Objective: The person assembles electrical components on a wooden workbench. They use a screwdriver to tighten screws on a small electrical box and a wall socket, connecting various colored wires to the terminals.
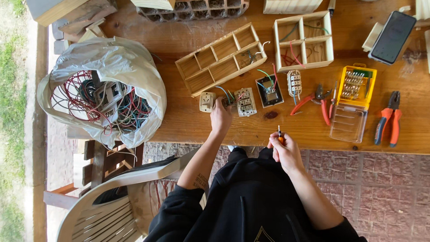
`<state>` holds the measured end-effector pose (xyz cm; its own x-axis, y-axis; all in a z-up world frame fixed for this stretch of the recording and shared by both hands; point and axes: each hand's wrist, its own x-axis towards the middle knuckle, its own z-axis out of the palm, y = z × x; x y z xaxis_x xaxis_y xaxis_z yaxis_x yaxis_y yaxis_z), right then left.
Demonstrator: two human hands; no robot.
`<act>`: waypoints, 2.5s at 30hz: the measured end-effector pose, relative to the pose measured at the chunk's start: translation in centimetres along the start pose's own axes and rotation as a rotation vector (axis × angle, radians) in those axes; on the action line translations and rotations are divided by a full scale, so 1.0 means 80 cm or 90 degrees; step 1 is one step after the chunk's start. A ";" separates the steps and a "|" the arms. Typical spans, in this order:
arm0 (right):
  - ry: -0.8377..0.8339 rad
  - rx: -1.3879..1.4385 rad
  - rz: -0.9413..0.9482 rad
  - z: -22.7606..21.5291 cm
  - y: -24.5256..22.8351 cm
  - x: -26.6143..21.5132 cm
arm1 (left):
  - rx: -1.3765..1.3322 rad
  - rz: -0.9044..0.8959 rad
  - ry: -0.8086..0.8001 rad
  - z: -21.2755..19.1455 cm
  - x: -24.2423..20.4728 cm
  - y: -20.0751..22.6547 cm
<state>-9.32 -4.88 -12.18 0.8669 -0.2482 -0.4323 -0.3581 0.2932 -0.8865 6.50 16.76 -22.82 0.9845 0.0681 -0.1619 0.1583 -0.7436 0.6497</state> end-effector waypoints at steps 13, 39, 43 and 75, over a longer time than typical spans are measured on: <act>-0.009 0.003 0.053 0.007 0.004 -0.013 | -0.011 0.123 0.125 0.016 -0.050 -0.013; -0.115 -0.118 0.061 0.038 0.030 0.043 | -0.186 -0.141 0.098 -0.080 -0.016 -0.049; -0.123 -0.140 0.059 0.064 0.031 0.051 | -0.240 -0.157 0.058 -0.082 -0.023 -0.046; -0.164 -0.199 -0.003 0.204 -0.075 0.046 | -0.133 0.226 0.096 -0.126 -0.072 -0.014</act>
<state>1.64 7.49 -5.74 0.9131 0.0026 -0.4077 -0.4076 -0.0120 -0.9131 1.39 23.93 -15.16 0.9782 -0.0597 0.1989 -0.1954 -0.5887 0.7844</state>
